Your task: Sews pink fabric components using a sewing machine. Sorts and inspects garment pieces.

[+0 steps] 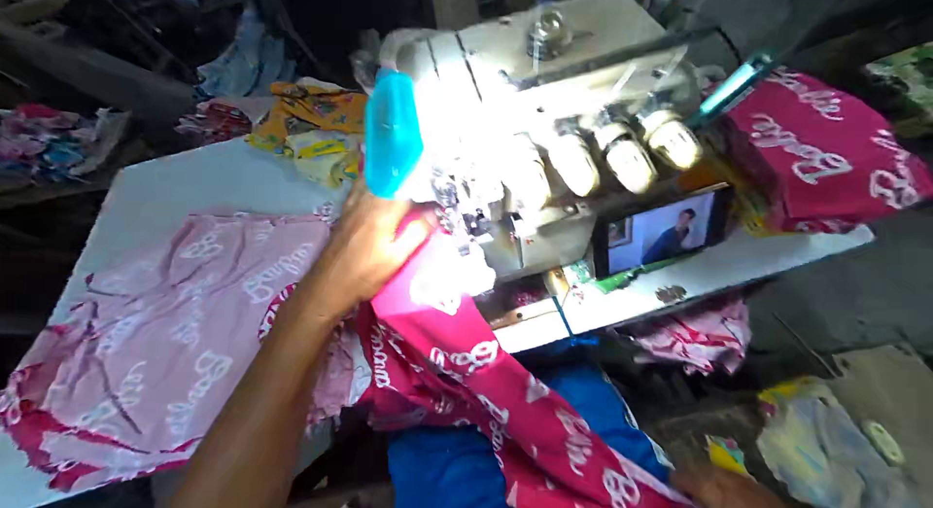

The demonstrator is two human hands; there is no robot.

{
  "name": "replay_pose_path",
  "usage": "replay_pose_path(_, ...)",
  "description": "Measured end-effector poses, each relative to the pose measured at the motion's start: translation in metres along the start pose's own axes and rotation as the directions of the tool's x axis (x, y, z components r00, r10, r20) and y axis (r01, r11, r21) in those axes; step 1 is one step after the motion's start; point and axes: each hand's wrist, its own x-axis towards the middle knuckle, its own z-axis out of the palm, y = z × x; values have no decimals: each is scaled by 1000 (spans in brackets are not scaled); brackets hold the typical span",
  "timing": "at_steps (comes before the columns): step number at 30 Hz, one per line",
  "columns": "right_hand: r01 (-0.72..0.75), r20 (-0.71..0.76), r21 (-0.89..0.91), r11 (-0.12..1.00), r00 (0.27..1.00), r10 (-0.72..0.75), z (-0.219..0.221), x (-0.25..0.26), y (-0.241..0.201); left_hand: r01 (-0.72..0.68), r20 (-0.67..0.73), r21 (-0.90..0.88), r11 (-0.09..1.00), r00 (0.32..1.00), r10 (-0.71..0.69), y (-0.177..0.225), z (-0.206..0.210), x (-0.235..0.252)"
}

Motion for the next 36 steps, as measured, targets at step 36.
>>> replay_pose_path(36, 740, -677, 377, 556, 630, -380, -57, 138, -156, 429, -241, -322, 844, 825, -511, 117, 92, -164)
